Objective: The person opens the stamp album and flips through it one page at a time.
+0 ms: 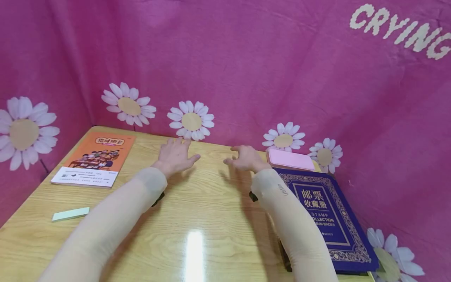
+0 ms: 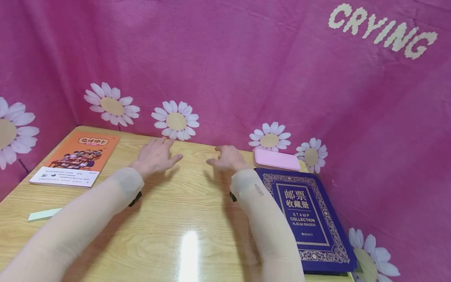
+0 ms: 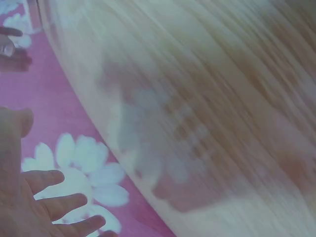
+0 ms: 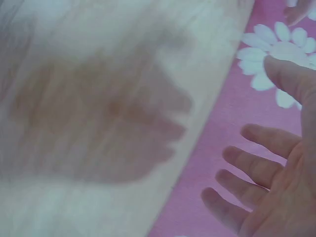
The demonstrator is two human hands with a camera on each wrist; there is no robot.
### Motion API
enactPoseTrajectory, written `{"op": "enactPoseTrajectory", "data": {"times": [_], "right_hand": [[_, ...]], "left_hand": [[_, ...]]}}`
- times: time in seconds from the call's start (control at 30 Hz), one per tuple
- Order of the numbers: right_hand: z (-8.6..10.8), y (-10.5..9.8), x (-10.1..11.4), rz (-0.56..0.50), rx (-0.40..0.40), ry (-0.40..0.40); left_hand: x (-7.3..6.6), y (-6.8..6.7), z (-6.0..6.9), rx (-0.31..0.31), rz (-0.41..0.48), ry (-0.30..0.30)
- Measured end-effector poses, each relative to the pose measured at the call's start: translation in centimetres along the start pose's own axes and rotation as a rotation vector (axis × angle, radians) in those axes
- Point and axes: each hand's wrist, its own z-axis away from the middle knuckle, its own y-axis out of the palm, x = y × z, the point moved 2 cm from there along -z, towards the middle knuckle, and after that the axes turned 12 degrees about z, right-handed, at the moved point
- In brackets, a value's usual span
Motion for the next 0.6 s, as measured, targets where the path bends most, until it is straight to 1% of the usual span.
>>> {"op": "enactPoseTrajectory", "data": {"times": [0.17,0.33,0.43,0.6], "right_hand": [[1.0,-2.2,-0.6,0.053,-0.006,-0.032],[2.9,-3.8,-1.9,0.088,-0.027,-0.079],[4.3,-4.1,-3.3,0.091,-0.054,-0.101],[7.2,-4.2,-6.2,0.077,-0.101,-0.116]], "left_hand": [[-2.0,0.5,0.4,-0.006,-0.011,0.052],[-3.8,1.3,1.2,-0.017,0.024,0.093],[-4.9,1.9,1.6,-0.019,0.070,0.110],[-6.8,3.1,2.2,-0.030,0.190,0.144]]}}
